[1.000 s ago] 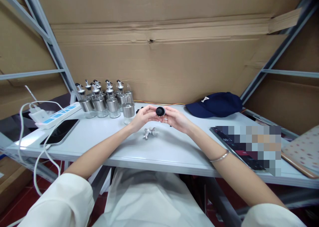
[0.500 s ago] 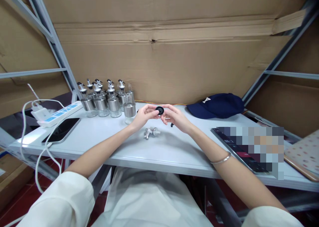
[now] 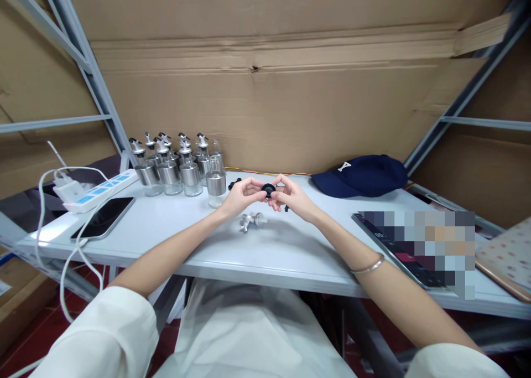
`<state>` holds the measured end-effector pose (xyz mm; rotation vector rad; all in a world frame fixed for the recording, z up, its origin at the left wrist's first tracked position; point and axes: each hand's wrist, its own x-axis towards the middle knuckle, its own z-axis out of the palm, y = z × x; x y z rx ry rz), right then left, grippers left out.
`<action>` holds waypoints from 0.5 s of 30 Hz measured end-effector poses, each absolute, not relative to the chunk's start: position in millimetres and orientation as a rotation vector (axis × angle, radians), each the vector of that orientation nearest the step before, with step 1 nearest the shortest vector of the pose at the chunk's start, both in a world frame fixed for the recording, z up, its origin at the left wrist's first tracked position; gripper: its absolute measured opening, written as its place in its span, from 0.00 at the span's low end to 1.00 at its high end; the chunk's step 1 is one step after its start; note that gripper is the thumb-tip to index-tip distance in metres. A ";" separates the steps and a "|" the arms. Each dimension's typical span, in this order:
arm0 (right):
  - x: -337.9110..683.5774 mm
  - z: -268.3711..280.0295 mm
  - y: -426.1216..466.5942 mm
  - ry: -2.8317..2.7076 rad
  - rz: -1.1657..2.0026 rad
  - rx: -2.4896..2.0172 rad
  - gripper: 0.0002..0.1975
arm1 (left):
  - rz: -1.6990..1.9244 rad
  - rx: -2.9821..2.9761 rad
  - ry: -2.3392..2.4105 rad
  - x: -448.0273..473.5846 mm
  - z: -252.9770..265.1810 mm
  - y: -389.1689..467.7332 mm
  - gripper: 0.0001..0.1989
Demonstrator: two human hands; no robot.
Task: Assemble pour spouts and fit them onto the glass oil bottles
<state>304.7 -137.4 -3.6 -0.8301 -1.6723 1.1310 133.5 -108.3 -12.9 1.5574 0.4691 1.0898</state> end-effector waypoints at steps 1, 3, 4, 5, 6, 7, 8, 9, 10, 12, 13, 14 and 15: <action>304.4 -3.3 -137.9 -1.677 1.124 -0.835 0.14 | 1.089 1.559 0.470 133.5 -13.3 -108.1 0.20; 304.1 -2.8 -138.7 -1.690 1.103 -0.851 0.14 | 1.082 1.560 0.473 133.5 -13.4 -108.3 0.20; 304.1 -2.8 -139.0 -1.695 1.090 -0.862 0.13 | 1.077 1.562 0.477 133.5 -13.2 -108.8 0.20; 304.1 -2.9 -139.2 -1.702 1.078 -0.870 0.13 | 1.070 1.569 0.482 133.5 -12.9 -109.4 0.20; 304.1 -3.3 -139.4 -1.712 1.068 -0.875 0.13 | 1.060 1.580 0.490 133.6 -12.7 -110.2 0.19; 304.1 -3.9 -139.6 -1.726 1.061 -0.877 0.13 | 1.052 1.592 0.501 133.6 -12.5 -110.9 0.19; 304.1 -4.6 -139.8 -1.743 1.055 -0.878 0.13 | 1.045 1.606 0.513 133.8 -12.4 -111.6 0.18; 304.1 -5.4 -140.1 -1.763 1.046 -0.882 0.12 | 1.039 1.620 0.527 133.9 -12.5 -112.2 0.18; 304.0 -6.2 -140.4 -1.785 1.034 -0.889 0.12 | 1.037 1.634 0.542 134.2 -12.8 -112.7 0.17; 303.8 -7.5 -141.2 -1.828 0.986 -0.912 0.11 | 1.045 1.656 0.571 135.0 -13.7 -113.3 0.16; 303.6 -7.9 -141.7 -1.847 0.954 -0.924 0.11 | 1.051 1.667 0.583 135.4 -14.1 -113.5 0.16; 303.4 -8.1 -142.3 -1.864 0.923 -0.933 0.10 | 1.057 1.679 0.595 135.9 -14.5 -113.9 0.15; 303.2 -8.2 -142.8 -1.879 0.894 -0.938 0.10 | 1.062 1.690 0.605 136.3 -14.7 -114.3 0.15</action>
